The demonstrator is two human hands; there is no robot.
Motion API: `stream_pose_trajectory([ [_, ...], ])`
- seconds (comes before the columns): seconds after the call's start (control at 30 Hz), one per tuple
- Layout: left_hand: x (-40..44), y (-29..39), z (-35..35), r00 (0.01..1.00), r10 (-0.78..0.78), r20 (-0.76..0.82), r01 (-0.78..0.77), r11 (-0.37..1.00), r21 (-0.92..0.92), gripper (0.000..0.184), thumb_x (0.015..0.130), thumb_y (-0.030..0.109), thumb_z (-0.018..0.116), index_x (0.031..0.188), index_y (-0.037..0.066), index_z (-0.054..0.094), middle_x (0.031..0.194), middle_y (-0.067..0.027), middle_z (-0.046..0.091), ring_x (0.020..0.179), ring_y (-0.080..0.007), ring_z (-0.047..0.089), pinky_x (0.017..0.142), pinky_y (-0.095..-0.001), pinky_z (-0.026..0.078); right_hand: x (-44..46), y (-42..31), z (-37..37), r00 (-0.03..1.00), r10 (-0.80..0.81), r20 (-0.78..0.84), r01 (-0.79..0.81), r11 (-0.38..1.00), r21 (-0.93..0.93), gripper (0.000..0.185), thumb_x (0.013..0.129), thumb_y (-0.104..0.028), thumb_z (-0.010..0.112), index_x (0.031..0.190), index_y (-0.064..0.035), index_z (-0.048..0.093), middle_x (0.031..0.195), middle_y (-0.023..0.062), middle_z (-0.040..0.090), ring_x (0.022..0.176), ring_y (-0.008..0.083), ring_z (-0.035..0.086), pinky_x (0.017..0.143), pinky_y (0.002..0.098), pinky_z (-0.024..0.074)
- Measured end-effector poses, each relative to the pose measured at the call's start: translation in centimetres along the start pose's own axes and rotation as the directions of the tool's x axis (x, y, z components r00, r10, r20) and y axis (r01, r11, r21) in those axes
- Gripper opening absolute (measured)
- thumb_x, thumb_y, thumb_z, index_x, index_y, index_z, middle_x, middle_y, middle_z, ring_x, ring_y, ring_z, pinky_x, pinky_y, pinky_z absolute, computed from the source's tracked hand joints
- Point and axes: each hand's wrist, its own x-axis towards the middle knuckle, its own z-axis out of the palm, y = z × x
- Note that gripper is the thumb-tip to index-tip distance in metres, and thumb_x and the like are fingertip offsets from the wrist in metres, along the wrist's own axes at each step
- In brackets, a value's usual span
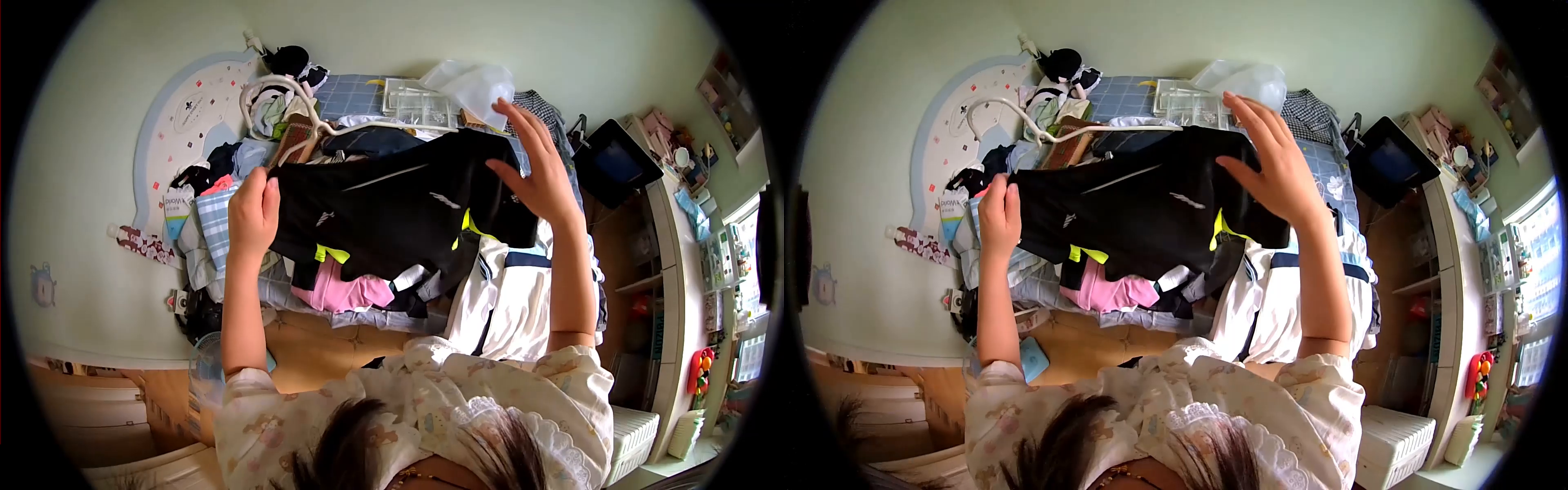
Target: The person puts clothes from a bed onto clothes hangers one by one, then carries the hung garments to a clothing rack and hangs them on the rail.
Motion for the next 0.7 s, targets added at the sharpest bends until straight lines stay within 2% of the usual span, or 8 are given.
stream_pose_trajectory([
  [0.03,-0.3,0.4,-0.9,1.0,0.018,0.004,-0.018,1.0,-0.003,0.012,0.092,0.011,0.053,0.089,0.0,0.05,0.067,-0.0199,0.05,0.06,-0.0395,0.05,0.053,-0.0411,0.04,-0.5,-0.4,0.0,1.0,0.009,0.01,-0.009,0.998,-0.058,0.048,0.079,-0.013,0.068,0.125,-0.0051,0.053,0.117,0.015,0.057,0.112,0.0337,0.052,0.095,0.0387,0.0423],
  [0.13,-1.3,1.9,-2.8,0.996,0.077,0.036,-0.076,0.997,-0.017,0.011,0.091,0.01,0.053,0.09,0.0,0.05,0.069,-0.0192,0.052,0.061,-0.0398,0.052,0.053,-0.0419,0.041,-2.9,-2.0,-0.3,0.989,-0.003,0.146,0.016,0.996,-0.087,0.026,0.084,-0.013,0.064,0.107,-0.002,0.059,0.099,0.0154,0.062,0.098,0.034,0.057,0.086,0.0387,0.0447],
  [0.17,-1.7,2.7,-3.3,0.993,0.098,0.061,-0.097,0.995,-0.021,0.011,0.091,0.01,0.053,0.09,0.0,0.05,0.07,-0.0191,0.053,0.063,-0.04,0.053,0.053,-0.0422,0.041,-3.7,-3.1,-0.2,0.992,-0.03,0.123,0.036,0.998,-0.046,0.014,0.085,-0.012,0.062,0.093,-0.001,0.058,0.085,0.0149,0.061,0.087,0.0345,0.057,0.078,0.04,0.0446],
  [0.27,-2.7,5.4,-4.2,0.982,0.169,0.085,-0.166,0.985,-0.039,0.009,0.09,0.009,0.054,0.089,0.001,0.049,0.075,-0.0189,0.056,0.069,-0.0404,0.057,0.057,-0.044,0.044,-6.2,-6.2,-0.9,0.995,0.008,0.101,-0.008,1.0,0.0,0.013,0.087,-0.012,0.06,0.093,-0.0017,0.055,0.08,0.0159,0.059,0.078,0.0376,0.058,0.068,0.0434,0.0462],
  [0.4,-4.1,8.5,-4.1,0.951,0.263,0.16,-0.252,0.964,-0.088,0.009,0.089,0.008,0.055,0.088,0.002,0.048,0.08,-0.0173,0.058,0.074,-0.0387,0.058,0.06,-0.0443,0.046,-9.8,-9.3,-3.0,0.987,0.102,0.128,-0.098,0.995,-0.034,0.012,0.088,-0.012,0.059,0.092,-0.0028,0.053,0.079,0.0167,0.059,0.074,0.0384,0.058,0.063,0.0437,0.0462],
  [0.57,-3.9,12.4,-3.0,0.911,0.39,0.132,-0.356,0.908,-0.221,0.009,0.088,0.01,0.056,0.092,0.003,0.053,0.082,-0.0159,0.06,0.075,-0.0363,0.06,0.061,-0.043,0.048,-14.2,-10.1,-7.8,0.964,0.265,0.037,-0.259,0.959,-0.114,0.012,0.089,-0.013,0.059,0.089,-0.003,0.052,0.071,0.0178,0.058,0.068,0.0385,0.058,0.058,0.0419,0.0446],
  [0.63,-4.1,13.8,-2.1,0.917,0.371,0.148,-0.329,0.911,-0.249,0.009,0.088,0.01,0.056,0.092,0.003,0.053,0.081,-0.0157,0.061,0.075,-0.0364,0.06,0.06,-0.0429,0.048,-16.3,-9.3,-10.0,0.961,0.274,-0.044,-0.277,0.955,-0.101,0.009,0.089,-0.011,0.059,0.091,-0.0034,0.055,0.067,0.0193,0.055,0.065,0.0384,0.056,0.056,0.0391,0.0437],
  [0.7,-4.6,15.4,-1.0,0.923,0.344,0.17,-0.297,0.922,-0.248,0.009,0.088,0.01,0.056,0.093,0.003,0.053,0.079,-0.0163,0.061,0.072,-0.0372,0.06,0.06,-0.0426,0.047,-18.3,-8.9,-12.5,0.942,0.333,-0.05,-0.336,0.937,-0.097,0.009,0.089,-0.009,0.059,0.094,-0.0019,0.056,0.069,0.0194,0.055,0.065,0.0381,0.055,0.058,0.0376,0.0443],
])
